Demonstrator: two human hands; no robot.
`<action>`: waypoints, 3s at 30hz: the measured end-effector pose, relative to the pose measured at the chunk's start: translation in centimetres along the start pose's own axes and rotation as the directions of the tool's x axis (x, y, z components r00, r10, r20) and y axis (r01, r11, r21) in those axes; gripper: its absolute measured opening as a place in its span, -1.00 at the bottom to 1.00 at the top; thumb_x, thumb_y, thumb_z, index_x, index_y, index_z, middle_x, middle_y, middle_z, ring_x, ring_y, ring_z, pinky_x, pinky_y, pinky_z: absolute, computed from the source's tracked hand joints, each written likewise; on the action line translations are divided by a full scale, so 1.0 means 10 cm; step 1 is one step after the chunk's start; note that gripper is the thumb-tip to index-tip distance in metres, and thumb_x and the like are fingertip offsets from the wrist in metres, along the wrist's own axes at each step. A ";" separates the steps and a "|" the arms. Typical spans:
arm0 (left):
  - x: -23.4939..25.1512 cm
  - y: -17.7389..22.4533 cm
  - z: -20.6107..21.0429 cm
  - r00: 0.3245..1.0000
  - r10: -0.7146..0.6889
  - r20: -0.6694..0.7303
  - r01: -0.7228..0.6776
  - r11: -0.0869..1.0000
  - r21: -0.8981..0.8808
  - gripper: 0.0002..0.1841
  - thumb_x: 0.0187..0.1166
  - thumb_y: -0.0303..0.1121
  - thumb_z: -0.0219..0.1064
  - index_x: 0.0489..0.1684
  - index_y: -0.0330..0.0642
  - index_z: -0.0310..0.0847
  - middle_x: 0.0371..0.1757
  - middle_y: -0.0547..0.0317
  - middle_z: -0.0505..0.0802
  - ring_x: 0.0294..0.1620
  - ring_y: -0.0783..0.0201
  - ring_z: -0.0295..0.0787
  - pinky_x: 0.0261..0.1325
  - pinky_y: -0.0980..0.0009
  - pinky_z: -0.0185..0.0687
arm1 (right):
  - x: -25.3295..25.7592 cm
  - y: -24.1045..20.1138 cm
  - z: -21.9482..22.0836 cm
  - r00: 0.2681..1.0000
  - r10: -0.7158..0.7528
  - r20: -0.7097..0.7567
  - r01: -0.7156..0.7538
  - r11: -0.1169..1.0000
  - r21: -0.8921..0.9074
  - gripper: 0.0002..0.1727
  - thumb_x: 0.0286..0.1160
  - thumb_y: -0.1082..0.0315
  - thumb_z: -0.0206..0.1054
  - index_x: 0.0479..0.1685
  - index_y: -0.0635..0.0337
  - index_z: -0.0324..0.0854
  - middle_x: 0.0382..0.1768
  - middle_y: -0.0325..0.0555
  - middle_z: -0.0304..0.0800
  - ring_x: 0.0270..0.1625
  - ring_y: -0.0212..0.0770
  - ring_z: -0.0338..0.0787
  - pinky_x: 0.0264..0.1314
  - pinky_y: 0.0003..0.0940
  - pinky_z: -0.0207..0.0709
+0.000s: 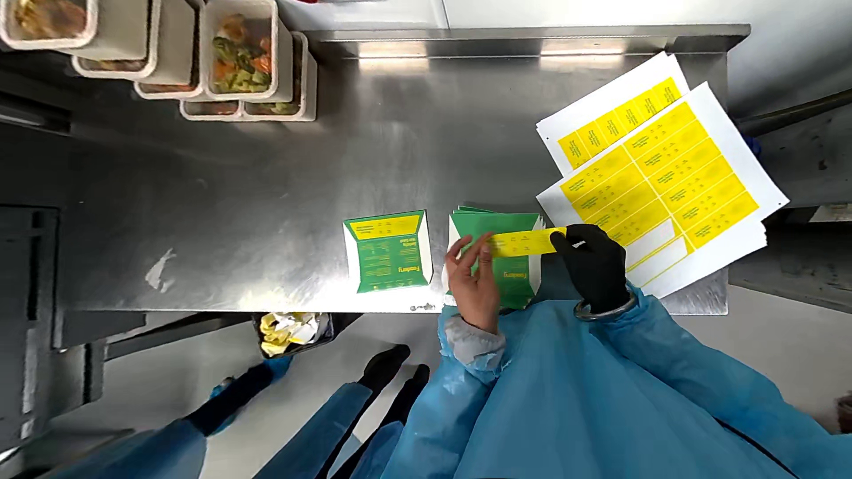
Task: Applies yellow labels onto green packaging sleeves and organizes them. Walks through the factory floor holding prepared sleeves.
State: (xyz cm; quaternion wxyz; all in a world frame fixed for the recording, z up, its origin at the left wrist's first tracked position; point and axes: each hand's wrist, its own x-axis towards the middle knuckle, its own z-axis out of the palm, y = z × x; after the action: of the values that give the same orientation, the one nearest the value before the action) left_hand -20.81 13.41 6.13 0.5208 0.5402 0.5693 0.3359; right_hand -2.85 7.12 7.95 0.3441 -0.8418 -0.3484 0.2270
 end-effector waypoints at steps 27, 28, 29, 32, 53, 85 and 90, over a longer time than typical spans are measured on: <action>0.84 -0.55 0.07 0.963 0.066 -0.262 0.040 0.924 0.380 -0.32 0.35 -0.18 0.69 0.34 -0.19 0.35 -0.15 0.18 0.91 -0.11 0.30 0.84 0.06 0.29 0.74 | 0.30 0.23 1.07 0.973 0.049 -0.227 -0.086 0.984 -0.157 -0.57 0.19 0.00 0.63 -0.50 0.18 0.63 -0.20 0.05 0.72 -0.05 0.05 0.73 0.00 -0.04 0.63; 0.86 -0.53 0.07 0.950 0.092 -0.300 0.037 0.916 0.399 -0.25 0.28 -0.17 0.73 0.38 -0.21 0.35 -0.09 0.10 0.87 -0.08 0.23 0.81 0.05 0.26 0.72 | 0.34 0.23 1.02 0.969 0.084 -0.234 -0.120 0.982 -0.147 -0.46 0.06 -0.08 0.69 -0.43 0.21 0.60 -0.10 0.12 0.67 0.01 0.10 0.69 0.04 0.01 0.63; 0.87 -0.51 0.06 0.937 0.138 -0.322 0.014 0.904 0.427 -0.17 0.22 -0.16 0.76 0.44 -0.29 0.35 0.06 -0.07 0.76 0.02 0.09 0.72 0.08 0.20 0.67 | 0.36 0.24 0.97 0.967 0.049 -0.248 -0.092 0.982 -0.165 -0.40 -0.02 -0.12 0.73 -0.36 0.22 0.60 0.00 0.18 0.65 0.11 0.15 0.67 0.13 0.06 0.60; 0.86 -0.52 -0.06 0.912 0.381 -0.150 -0.241 0.796 0.555 -0.26 0.33 -0.16 0.67 0.45 -0.39 0.49 0.55 -0.50 0.44 0.56 -0.32 0.40 0.52 0.00 0.49 | 0.27 0.22 0.85 0.936 -0.351 -0.039 0.324 0.897 -0.300 -0.50 0.51 0.11 0.44 0.32 0.24 0.67 0.41 0.22 0.67 0.57 0.23 0.56 0.62 0.17 0.40; 0.28 -0.11 -0.49 0.554 -0.361 0.750 -0.738 0.203 0.643 0.34 -0.03 0.05 0.79 0.89 -0.26 -0.01 0.94 -0.18 -0.12 0.93 -0.26 -0.34 0.75 -0.48 -0.19 | -0.34 2.17 -0.99 0.723 -0.302 0.621 0.644 0.620 -0.448 0.29 0.10 -0.51 0.46 0.90 -0.01 0.09 0.88 -0.05 0.10 0.91 0.10 0.03 0.82 0.36 0.00; -0.80 0.11 2.09 0.872 -0.350 0.341 0.459 0.828 -0.323 -0.49 0.75 0.09 0.18 0.36 -0.14 0.57 0.04 0.06 0.89 0.01 0.22 0.88 0.11 0.15 0.84 | -0.04 2.11 -1.62 0.573 -0.644 0.507 0.781 0.616 -0.100 -0.27 0.51 -0.27 0.34 0.54 0.03 0.61 0.50 -0.11 0.70 0.55 -0.08 0.65 0.52 0.06 0.53; -1.02 0.22 2.22 0.911 -0.260 0.320 0.377 0.838 -0.394 -0.59 0.72 0.04 0.26 0.21 -0.09 0.67 -0.06 0.14 0.90 -0.06 0.30 0.88 0.05 0.23 0.84 | -0.01 1.64 -1.39 0.918 -0.396 0.010 0.396 0.917 -0.050 -0.34 0.45 -0.05 0.52 0.53 0.02 0.63 0.47 -0.17 0.73 0.50 -0.13 0.69 0.55 -0.07 0.55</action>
State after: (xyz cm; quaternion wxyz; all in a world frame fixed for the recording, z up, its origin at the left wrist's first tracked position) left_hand -0.28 -0.03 5.46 0.7480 0.3411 0.4876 0.2938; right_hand 12.78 -7.37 5.05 0.3612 -0.7625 -0.5171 0.1437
